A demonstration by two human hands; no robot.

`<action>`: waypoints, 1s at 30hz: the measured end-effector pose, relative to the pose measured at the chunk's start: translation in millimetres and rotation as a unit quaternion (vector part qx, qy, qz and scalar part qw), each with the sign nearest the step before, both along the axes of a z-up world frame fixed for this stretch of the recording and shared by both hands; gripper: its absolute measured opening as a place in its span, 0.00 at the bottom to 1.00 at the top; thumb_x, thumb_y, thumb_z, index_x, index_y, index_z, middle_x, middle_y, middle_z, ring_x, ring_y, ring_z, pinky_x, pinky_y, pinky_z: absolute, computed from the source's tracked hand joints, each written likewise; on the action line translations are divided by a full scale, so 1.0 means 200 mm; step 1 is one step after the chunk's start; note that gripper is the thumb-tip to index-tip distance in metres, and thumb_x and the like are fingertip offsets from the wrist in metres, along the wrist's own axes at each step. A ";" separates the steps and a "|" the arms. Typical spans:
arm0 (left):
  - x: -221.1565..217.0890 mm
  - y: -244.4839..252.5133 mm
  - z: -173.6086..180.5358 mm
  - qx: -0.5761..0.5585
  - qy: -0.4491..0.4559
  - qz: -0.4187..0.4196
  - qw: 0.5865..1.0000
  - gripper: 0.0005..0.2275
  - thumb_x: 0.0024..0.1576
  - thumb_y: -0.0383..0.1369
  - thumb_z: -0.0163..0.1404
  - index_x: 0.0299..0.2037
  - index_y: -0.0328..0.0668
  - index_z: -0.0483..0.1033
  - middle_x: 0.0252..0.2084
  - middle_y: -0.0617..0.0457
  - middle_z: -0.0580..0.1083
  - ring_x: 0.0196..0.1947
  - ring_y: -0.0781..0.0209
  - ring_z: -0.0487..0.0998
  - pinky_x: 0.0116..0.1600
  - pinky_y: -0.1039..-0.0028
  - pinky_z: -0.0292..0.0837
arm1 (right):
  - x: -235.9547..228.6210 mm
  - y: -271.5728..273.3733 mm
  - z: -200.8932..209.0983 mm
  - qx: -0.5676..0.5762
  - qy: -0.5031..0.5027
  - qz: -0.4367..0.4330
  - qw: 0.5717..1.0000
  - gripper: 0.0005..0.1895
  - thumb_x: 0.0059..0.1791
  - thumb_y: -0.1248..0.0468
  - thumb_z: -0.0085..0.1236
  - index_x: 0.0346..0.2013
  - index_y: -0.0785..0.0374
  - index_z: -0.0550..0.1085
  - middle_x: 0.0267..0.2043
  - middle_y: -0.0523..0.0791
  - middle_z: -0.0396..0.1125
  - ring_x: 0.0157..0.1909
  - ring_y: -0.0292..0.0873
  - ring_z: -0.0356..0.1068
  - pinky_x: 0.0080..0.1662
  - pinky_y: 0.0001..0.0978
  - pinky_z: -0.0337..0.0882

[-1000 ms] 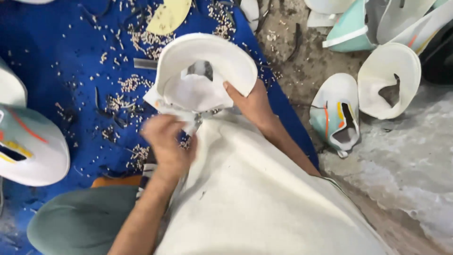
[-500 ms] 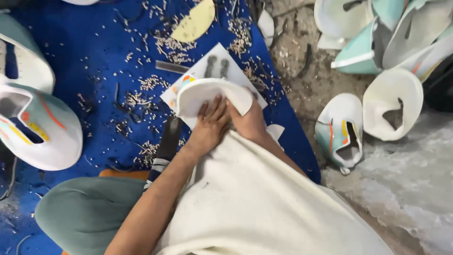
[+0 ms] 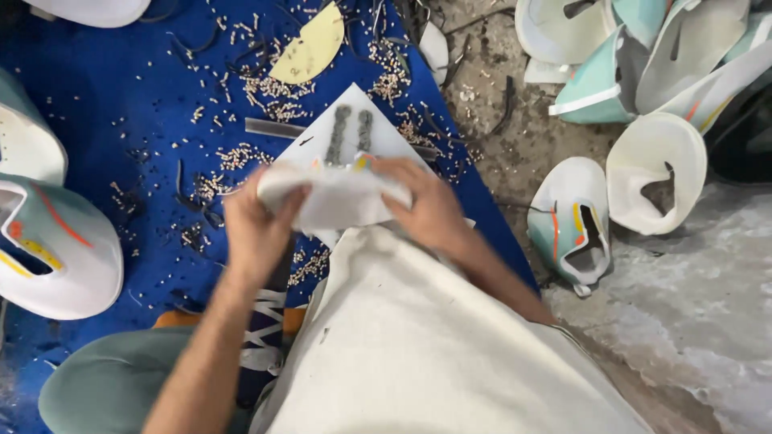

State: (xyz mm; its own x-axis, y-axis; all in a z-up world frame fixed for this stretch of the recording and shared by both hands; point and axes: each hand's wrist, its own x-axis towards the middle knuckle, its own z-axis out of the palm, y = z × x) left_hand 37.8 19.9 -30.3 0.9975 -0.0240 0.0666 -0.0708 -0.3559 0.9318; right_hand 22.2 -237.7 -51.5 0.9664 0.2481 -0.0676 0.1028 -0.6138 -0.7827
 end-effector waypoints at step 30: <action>-0.37 -0.17 -0.56 0.594 -0.134 -0.231 0.759 0.28 0.53 0.35 0.48 0.66 0.38 0.66 0.65 0.31 0.64 0.64 0.29 0.66 0.66 0.51 0.60 | -0.13 -0.02 -0.62 -0.243 -0.100 0.068 0.962 0.34 0.48 0.60 0.58 0.69 0.59 0.63 0.74 0.46 0.56 0.31 0.44 0.77 0.24 0.37 0.72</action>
State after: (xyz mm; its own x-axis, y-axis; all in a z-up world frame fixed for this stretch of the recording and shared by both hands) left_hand -36.2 -14.0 -141.8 0.8192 -0.5683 -0.0770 -0.5734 -0.8135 -0.0969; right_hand -4.7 -242.4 -175.7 0.9328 0.3597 -0.0237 0.3274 -0.8728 -0.3619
